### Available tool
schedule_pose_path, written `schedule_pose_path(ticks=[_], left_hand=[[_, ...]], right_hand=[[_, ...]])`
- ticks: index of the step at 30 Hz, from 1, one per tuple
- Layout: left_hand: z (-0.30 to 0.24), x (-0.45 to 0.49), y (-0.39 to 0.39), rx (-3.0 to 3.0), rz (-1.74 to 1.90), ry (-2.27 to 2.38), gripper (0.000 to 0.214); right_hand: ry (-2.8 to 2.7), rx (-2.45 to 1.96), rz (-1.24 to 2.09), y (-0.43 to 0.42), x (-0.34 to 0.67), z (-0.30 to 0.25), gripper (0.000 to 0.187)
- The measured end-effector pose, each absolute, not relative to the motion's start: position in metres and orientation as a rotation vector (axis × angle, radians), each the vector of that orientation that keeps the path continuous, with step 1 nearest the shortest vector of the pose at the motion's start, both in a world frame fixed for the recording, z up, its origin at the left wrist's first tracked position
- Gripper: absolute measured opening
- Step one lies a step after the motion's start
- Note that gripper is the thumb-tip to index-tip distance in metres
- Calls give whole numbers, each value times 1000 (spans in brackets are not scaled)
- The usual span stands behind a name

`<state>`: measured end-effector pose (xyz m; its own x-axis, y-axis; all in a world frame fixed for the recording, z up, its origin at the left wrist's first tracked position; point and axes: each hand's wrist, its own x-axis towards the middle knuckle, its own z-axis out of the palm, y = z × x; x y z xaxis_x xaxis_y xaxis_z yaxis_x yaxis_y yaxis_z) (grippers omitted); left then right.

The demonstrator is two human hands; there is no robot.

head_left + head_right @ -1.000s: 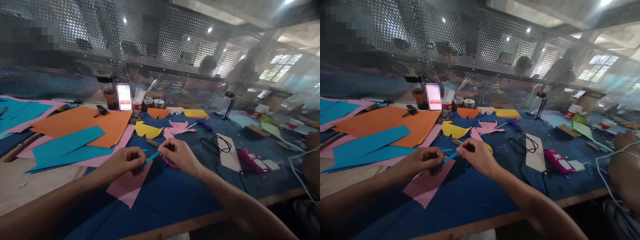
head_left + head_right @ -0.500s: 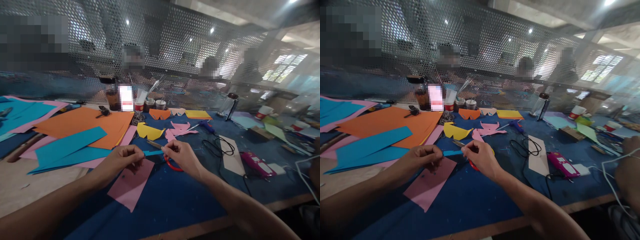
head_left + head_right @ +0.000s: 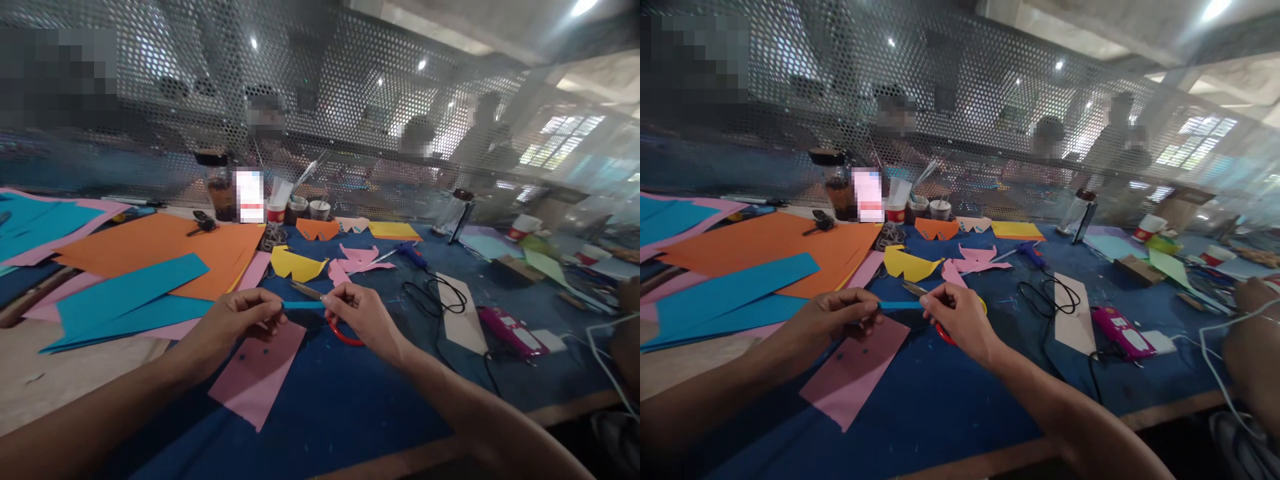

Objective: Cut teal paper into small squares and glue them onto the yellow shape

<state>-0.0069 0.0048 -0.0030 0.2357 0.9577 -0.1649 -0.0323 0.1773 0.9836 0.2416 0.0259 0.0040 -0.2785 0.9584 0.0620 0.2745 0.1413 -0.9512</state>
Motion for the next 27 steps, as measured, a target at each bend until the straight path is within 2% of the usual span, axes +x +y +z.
schedule_pose_path(ticks=[16,20,23,27], left_hand=[[4,-3,-1,798,1042,928,16],[8,3,-5,702,1031,918,16],[6,11,-14,731,1006,907,26],[0,19,-23,704,1029,926,17]], right_hand=[[-1723,-1166,1166,17,238,9,20],[-1608,-1189,1139,16,237,11,22],[-1580,-1175,1156,16,235,10,23],[-1616,-1133,1250,13,230,3,23]])
